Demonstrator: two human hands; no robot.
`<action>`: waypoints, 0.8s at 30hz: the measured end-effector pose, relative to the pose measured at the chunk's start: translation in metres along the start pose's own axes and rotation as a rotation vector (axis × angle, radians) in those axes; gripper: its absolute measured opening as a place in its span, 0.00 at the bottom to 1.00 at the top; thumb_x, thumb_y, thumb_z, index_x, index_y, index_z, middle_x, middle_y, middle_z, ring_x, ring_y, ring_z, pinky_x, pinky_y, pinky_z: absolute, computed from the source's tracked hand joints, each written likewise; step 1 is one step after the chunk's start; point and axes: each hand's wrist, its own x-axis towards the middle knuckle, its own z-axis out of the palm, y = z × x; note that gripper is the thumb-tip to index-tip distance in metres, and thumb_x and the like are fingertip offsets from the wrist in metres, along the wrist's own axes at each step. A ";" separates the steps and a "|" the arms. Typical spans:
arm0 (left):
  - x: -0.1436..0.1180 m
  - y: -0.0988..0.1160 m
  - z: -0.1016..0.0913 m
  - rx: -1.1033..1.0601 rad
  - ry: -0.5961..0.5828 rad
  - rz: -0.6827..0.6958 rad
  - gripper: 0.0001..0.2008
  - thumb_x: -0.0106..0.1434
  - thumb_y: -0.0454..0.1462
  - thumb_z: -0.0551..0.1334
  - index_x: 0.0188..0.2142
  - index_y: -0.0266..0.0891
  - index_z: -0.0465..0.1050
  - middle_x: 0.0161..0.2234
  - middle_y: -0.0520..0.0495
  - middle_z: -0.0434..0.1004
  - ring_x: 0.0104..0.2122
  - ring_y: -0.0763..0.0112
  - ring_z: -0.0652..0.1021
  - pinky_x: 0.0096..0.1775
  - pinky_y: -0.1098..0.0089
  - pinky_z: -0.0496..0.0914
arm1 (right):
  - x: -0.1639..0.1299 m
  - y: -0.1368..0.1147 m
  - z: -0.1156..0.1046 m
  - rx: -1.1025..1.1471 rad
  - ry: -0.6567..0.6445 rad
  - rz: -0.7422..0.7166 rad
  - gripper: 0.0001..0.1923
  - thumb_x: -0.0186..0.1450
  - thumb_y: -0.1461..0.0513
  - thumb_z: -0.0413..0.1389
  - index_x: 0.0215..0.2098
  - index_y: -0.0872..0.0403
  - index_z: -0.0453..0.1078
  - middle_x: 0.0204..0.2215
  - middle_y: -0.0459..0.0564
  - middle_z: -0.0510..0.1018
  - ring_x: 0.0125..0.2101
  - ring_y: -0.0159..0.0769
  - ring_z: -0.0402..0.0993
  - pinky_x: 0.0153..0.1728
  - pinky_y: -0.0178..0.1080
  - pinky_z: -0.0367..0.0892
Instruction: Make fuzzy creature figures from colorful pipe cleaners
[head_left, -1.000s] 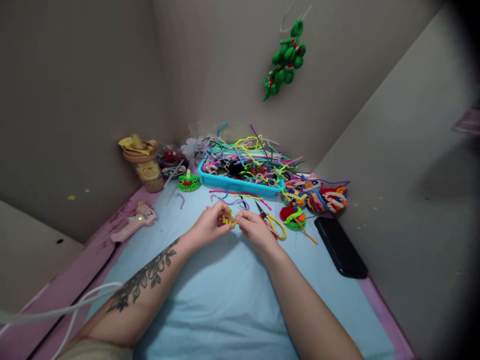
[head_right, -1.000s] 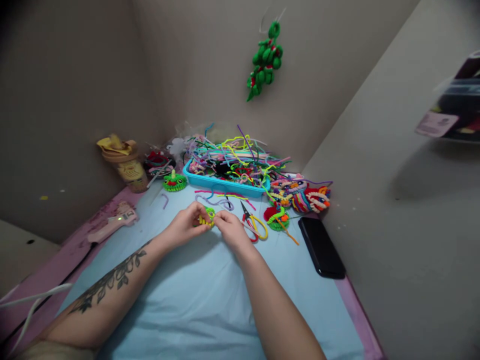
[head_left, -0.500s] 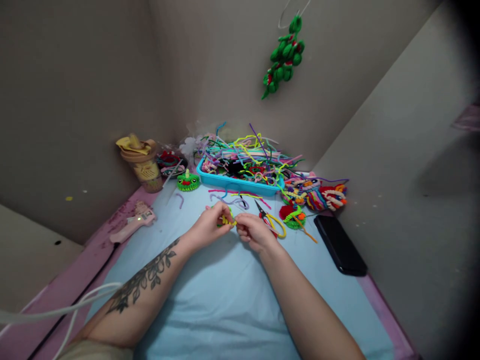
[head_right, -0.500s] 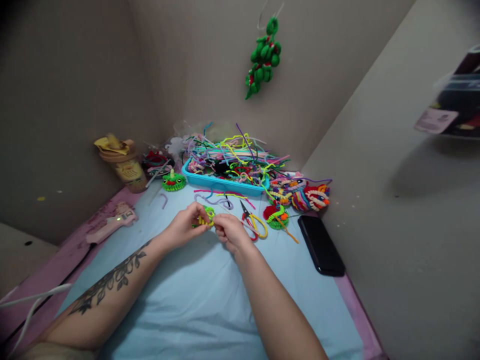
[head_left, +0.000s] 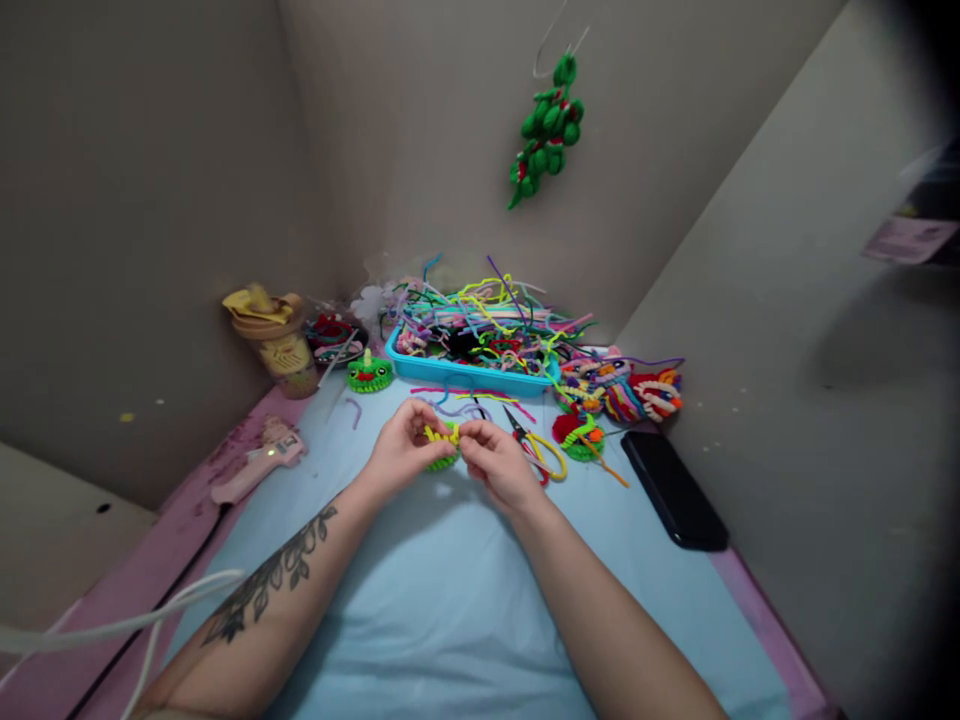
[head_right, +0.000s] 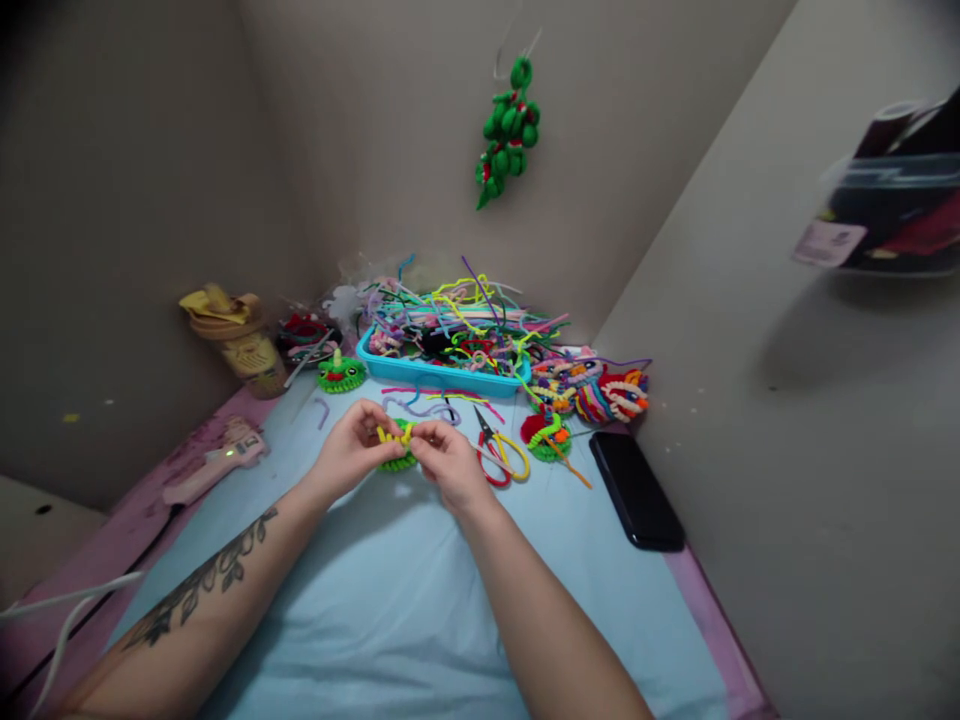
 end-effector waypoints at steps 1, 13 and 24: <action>0.000 0.000 0.000 0.028 0.023 0.012 0.18 0.47 0.36 0.69 0.32 0.39 0.60 0.29 0.54 0.72 0.30 0.74 0.75 0.30 0.74 0.67 | 0.000 0.002 0.000 -0.018 -0.008 -0.018 0.16 0.51 0.54 0.64 0.31 0.54 0.68 0.17 0.39 0.63 0.15 0.22 0.52 0.15 0.30 0.46; 0.002 -0.007 -0.006 -0.046 -0.078 -0.038 0.19 0.50 0.38 0.68 0.40 0.38 0.67 0.37 0.46 0.76 0.36 0.68 0.77 0.38 0.68 0.70 | 0.001 0.003 -0.004 0.005 -0.056 0.003 0.17 0.54 0.53 0.61 0.23 0.54 0.60 0.15 0.38 0.60 0.15 0.23 0.50 0.15 0.30 0.44; 0.005 -0.007 -0.010 -0.067 -0.064 -0.162 0.14 0.48 0.42 0.69 0.29 0.35 0.71 0.26 0.51 0.74 0.26 0.74 0.74 0.31 0.72 0.69 | -0.004 0.008 -0.007 -0.772 0.080 -0.594 0.14 0.60 0.61 0.56 0.45 0.48 0.70 0.50 0.53 0.67 0.49 0.41 0.65 0.47 0.44 0.63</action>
